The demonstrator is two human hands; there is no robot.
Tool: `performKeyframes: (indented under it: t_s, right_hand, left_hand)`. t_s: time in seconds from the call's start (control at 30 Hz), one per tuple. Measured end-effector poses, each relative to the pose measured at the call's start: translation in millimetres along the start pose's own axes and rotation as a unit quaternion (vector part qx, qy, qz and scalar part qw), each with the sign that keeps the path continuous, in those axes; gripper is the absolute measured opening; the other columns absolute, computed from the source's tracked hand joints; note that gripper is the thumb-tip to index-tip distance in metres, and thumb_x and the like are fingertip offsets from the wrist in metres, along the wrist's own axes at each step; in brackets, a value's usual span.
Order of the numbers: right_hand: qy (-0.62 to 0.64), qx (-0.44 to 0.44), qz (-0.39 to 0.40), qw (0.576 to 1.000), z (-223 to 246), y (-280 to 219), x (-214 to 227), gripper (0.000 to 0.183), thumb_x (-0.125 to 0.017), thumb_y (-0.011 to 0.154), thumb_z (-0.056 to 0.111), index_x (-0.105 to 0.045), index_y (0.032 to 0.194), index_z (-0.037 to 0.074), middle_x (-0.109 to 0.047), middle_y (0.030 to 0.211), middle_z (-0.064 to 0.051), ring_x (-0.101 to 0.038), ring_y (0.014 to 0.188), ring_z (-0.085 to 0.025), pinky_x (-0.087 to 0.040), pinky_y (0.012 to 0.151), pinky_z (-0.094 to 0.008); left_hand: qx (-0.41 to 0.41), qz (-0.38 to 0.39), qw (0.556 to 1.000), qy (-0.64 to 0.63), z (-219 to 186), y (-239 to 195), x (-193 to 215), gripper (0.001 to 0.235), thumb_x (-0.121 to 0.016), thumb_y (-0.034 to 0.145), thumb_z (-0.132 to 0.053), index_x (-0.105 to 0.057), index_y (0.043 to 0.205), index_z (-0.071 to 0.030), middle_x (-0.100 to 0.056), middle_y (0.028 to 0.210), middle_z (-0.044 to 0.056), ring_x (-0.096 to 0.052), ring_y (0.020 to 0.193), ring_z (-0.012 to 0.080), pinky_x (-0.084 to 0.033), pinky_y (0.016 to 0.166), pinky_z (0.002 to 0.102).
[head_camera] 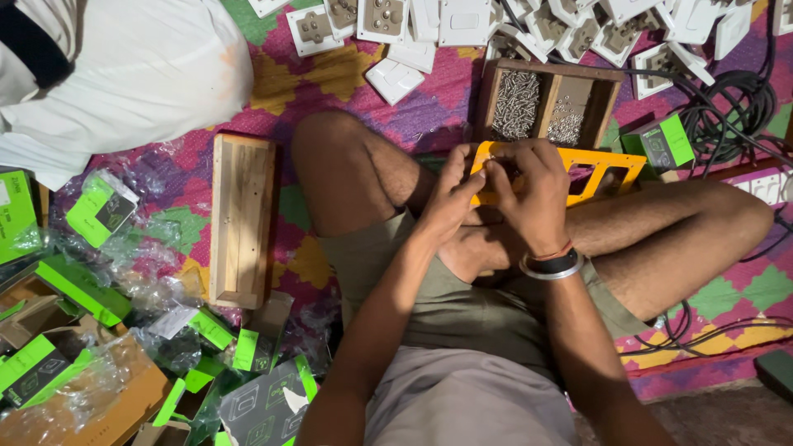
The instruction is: The person sits on the floor assembling white electrical switch plates using a yellow jig. They insert metal components and screws into the jig, then attach the white plastic cover to complete the assembly.
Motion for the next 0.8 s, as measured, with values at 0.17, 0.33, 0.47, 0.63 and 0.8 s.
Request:
performKeyframes:
  t_s: [0.17, 0.33, 0.47, 0.63, 0.8]
  right_hand:
    - [0.01, -0.042, -0.029, 0.999, -9.2, 3.4, -5.3, 0.012, -0.079, 0.091, 0.006, -0.069, 0.095, 0.001, -0.066, 0.093, -0.014, -0.064, 0.084, -0.032, -0.05, 0.074, -0.041]
    - [0.035, -0.064, -0.029, 0.997, -19.1, 7.9, -7.1, 0.013, -0.077, 0.096, 0.007, -0.067, 0.095, -0.001, -0.065, 0.092, -0.015, -0.063, 0.081, -0.031, -0.049, 0.072, -0.039]
    - [0.033, -0.012, -0.009, 0.999, -10.3, 2.4, -3.4, 0.011, -0.076, 0.094, 0.006, -0.067, 0.096, 0.0, -0.065, 0.096, -0.014, -0.064, 0.087, -0.031, -0.05, 0.077, -0.04]
    - [-0.014, -0.013, -0.022, 1.0, 1.0, 3.7, -4.0, 0.016, -0.08, 0.09, 0.006, -0.066, 0.092, -0.001, -0.063, 0.093, -0.015, -0.061, 0.085, -0.034, -0.048, 0.076, -0.042]
    - [-0.036, -0.011, -0.009, 0.999, 2.2, 2.2, -7.2, 0.013, -0.079, 0.092, 0.003, -0.067, 0.096, -0.001, -0.063, 0.097, -0.016, -0.06, 0.092, -0.036, -0.047, 0.081, -0.043]
  left_hand:
    - [0.009, -0.001, 0.999, 0.034, -8.9, -2.5, -5.7, 0.036, -0.047, 0.103, 0.002, -0.044, 0.138, -0.006, -0.055, 0.127, 0.006, -0.053, 0.115, 0.0115, -0.049, 0.1, 0.029]
    - [0.101, -0.047, 0.993, 0.047, -8.6, -6.3, -5.0, 0.038, -0.049, 0.099, 0.001, -0.042, 0.135, -0.01, -0.054, 0.122, 0.003, -0.054, 0.102, 0.0121, -0.05, 0.079, 0.03]
    - [0.036, -0.019, 0.999, 0.026, -7.2, -3.4, -7.8, 0.037, -0.049, 0.102, 0.003, -0.044, 0.137, -0.007, -0.055, 0.124, 0.006, -0.054, 0.109, 0.0125, -0.051, 0.089, 0.028]
    - [0.003, 0.0, 1.0, 0.026, 2.2, 0.1, -1.5, 0.04, -0.047, 0.099, 0.005, -0.045, 0.137, -0.006, -0.056, 0.123, 0.006, -0.055, 0.114, 0.0119, -0.051, 0.097, 0.028]
    - [-0.026, -0.018, 0.994, 0.101, 1.2, -0.3, 2.0, 0.034, -0.05, 0.103, 0.003, -0.048, 0.136, -0.004, -0.056, 0.122, 0.007, -0.054, 0.115, 0.0133, -0.048, 0.1, 0.028]
Point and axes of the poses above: each hand's wrist, its own y-axis towards the middle knuckle, its own x-axis out of the back of the hand, z = x × y, the point moved 7 cm from there along y, towards the middle knuckle
